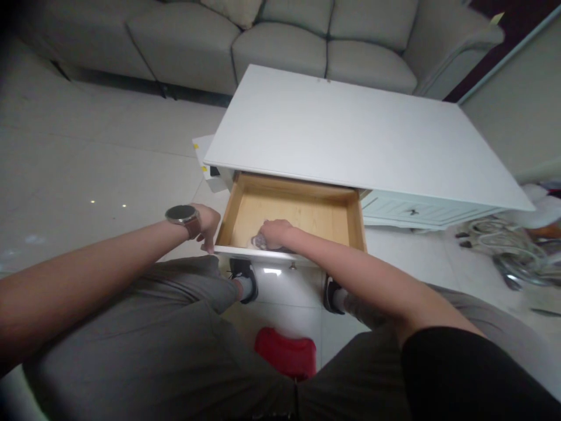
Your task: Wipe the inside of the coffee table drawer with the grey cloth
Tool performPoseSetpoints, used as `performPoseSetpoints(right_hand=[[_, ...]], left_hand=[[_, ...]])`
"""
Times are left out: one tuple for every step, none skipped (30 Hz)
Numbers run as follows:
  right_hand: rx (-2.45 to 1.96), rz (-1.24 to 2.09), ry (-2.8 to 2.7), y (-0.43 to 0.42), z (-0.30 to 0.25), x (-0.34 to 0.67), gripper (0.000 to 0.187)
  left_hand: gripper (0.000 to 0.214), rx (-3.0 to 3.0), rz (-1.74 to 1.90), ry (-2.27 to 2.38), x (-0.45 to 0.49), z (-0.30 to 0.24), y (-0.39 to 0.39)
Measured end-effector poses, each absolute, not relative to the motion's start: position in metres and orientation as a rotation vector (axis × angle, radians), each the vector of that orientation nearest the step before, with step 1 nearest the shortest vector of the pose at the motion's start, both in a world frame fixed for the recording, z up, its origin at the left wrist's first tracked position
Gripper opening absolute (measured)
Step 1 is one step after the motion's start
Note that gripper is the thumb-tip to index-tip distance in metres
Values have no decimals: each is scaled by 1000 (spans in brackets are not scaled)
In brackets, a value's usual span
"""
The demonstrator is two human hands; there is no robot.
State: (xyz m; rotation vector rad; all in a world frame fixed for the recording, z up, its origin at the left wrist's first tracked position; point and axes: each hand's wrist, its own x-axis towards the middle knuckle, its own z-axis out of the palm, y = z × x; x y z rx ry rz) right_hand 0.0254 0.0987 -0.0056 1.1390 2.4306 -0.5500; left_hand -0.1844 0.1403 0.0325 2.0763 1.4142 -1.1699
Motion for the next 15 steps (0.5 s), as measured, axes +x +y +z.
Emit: performPoseSetpoints(right_hand=[[1136, -553, 2409, 95, -6, 50, 42], [1148, -547, 2374, 91, -7, 77, 41], [1149, -526, 2339, 87, -7, 105, 40], [1135, -512, 2313, 82, -6, 133, 41], [1106, -504, 2288, 76, -4, 161, 40], [1107, -494, 2262, 71, -1, 187, 37], [1116, -485, 2217, 67, 2, 210, 30], [1122, -474, 2146, 65, 6, 229, 25], [1130, -466, 2114, 64, 11, 243, 23], [1141, -454, 2091, 65, 15, 252, 22], [1155, -440, 2086, 68, 18, 256, 23], [1173, -425, 2104, 73, 21, 255, 26], [1197, -406, 2142, 78, 22, 250, 30], [1226, -383, 2194, 85, 21, 242, 35], [1252, -363, 2250, 91, 18, 233, 41]], left_hand=[[43, 2041, -1243, 1396, -183, 33, 140], [42, 1978, -1349, 1379, -181, 34, 140], [41, 1915, -1440, 1364, -179, 34, 140], [41, 1895, -1455, 1357, -177, 35, 140], [41, 1885, -1458, 1354, -176, 36, 140], [41, 1877, -1458, 1350, -174, 36, 140], [42, 1871, -1460, 1349, -173, 36, 140], [42, 1869, -1459, 1350, -173, 36, 140], [42, 1867, -1455, 1350, -172, 35, 139], [41, 1866, -1456, 1355, -172, 34, 140], [39, 1866, -1457, 1359, -172, 34, 140], [37, 1867, -1462, 1362, -172, 33, 140], [36, 1873, -1461, 1359, -172, 32, 140], [36, 1880, -1457, 1352, -172, 32, 140], [36, 1889, -1454, 1348, -172, 32, 139]])
